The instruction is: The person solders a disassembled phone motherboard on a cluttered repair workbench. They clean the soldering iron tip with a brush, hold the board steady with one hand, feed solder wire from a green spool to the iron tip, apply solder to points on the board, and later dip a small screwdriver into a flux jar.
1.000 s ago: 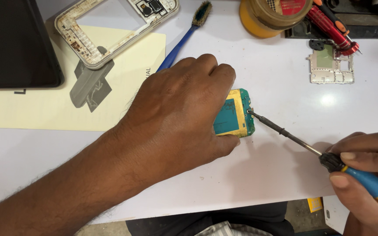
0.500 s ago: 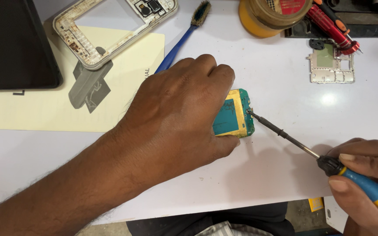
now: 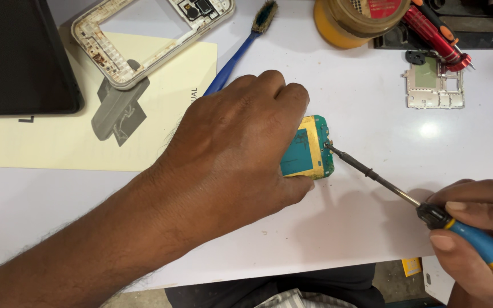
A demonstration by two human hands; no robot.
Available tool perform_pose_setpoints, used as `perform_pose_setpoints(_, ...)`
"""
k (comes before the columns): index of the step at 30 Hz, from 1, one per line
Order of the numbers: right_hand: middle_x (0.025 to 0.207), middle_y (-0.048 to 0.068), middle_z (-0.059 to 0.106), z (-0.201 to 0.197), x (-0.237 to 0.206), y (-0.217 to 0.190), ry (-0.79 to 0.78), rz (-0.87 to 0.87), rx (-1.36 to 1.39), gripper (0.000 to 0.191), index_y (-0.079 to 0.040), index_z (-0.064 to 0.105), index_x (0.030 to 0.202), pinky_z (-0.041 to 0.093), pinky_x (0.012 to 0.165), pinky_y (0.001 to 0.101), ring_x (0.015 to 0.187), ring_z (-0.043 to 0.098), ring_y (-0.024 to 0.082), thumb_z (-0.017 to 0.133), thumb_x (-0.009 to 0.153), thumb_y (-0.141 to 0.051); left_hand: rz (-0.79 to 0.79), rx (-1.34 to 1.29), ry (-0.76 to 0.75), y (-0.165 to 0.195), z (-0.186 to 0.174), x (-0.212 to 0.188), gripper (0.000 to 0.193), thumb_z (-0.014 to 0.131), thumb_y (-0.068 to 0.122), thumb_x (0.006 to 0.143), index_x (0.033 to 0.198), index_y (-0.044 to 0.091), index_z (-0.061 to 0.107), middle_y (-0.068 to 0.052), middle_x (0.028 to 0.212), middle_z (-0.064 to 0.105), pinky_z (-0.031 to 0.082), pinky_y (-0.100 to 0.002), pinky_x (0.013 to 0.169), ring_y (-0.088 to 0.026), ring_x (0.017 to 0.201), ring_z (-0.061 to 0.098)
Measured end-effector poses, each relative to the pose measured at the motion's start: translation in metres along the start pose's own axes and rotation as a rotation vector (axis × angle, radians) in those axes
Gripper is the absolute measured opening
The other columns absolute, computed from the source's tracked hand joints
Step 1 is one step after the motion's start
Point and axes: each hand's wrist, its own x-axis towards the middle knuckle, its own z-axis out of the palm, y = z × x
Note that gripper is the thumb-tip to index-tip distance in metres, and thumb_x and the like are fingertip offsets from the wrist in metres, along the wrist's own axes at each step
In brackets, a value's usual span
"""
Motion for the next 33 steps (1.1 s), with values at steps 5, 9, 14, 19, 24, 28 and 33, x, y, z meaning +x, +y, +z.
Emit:
perform_pose_setpoints(5,0.095,0.018,0.064,-0.0027,0.0003,0.0026,-0.045,-0.023,0.006,0.047,-0.007,0.048,0.124,0.062,0.076,0.0428,0.086,0.074,0.031,0.072,0.083,-0.010,-0.001,0.005,-0.007,0.0001,-0.0002,0.0002,0.061,0.093,0.034,0.064,0.106,0.000,0.064,-0.012,0.094,0.061,0.054,-0.045,0.067,-0.025,0.090,0.064)
perform_pose_setpoints(9,0.099,0.019,0.065,-0.0015,0.0007,0.0022,-0.038,-0.066,0.010,0.046,-0.007,0.048,0.124,0.061,0.076,0.0430,0.086,0.076,0.031,0.072,0.085,-0.010,0.007,0.003,0.010,0.0005,-0.0004,0.0000,0.061,0.093,0.032,0.063,0.106,0.000,0.063,-0.013,0.094,0.061,0.054,-0.046,0.067,-0.026,0.090,0.064)
perform_pose_setpoints(14,0.097,0.018,0.066,-0.0014,0.0002,0.0024,-0.043,-0.048,0.024,0.047,-0.008,0.048,0.124,0.061,0.075,0.0423,0.084,0.073,0.030,0.072,0.084,-0.010,0.014,-0.001,0.017,0.0006,-0.0004,-0.0002,0.060,0.093,0.032,0.064,0.106,0.000,0.063,-0.013,0.094,0.061,0.054,-0.046,0.067,-0.026,0.090,0.064)
perform_pose_setpoints(19,0.098,0.018,0.064,0.0022,-0.0018,0.0035,0.011,-0.014,0.028,0.045,-0.008,0.050,0.127,0.061,0.074,0.0408,0.082,0.075,0.030,0.071,0.087,-0.009,0.015,0.003,0.018,-0.0004,-0.0009,-0.0001,0.064,0.094,0.033,0.062,0.107,-0.001,0.063,-0.013,0.094,0.061,0.054,-0.046,0.066,-0.027,0.090,0.064)
perform_pose_setpoints(24,0.097,0.018,0.065,0.0007,-0.0023,0.0043,-0.009,-0.025,0.020,0.044,-0.008,0.049,0.123,0.061,0.075,0.0420,0.084,0.076,0.030,0.070,0.085,-0.008,0.002,0.005,0.000,0.0001,-0.0008,-0.0002,0.062,0.094,0.033,0.064,0.106,0.000,0.063,-0.013,0.094,0.061,0.054,-0.046,0.067,-0.026,0.090,0.064)
perform_pose_setpoints(28,0.097,0.017,0.065,0.0014,-0.0021,0.0040,0.001,-0.020,0.018,0.045,-0.008,0.050,0.124,0.060,0.072,0.0402,0.085,0.073,0.030,0.071,0.084,-0.006,-0.002,0.007,-0.005,0.0001,-0.0005,0.0001,0.063,0.094,0.034,0.063,0.107,0.000,0.063,-0.013,0.094,0.061,0.054,-0.046,0.066,-0.026,0.090,0.064)
perform_pose_setpoints(33,0.099,0.017,0.064,0.0018,-0.0011,0.0022,0.012,-0.010,0.018,0.044,-0.008,0.051,0.124,0.062,0.070,0.0384,0.083,0.075,0.029,0.070,0.085,-0.006,0.005,0.008,-0.001,-0.0007,-0.0005,0.0003,0.066,0.094,0.035,0.063,0.108,-0.001,0.063,-0.013,0.094,0.061,0.055,-0.045,0.066,-0.026,0.090,0.064)
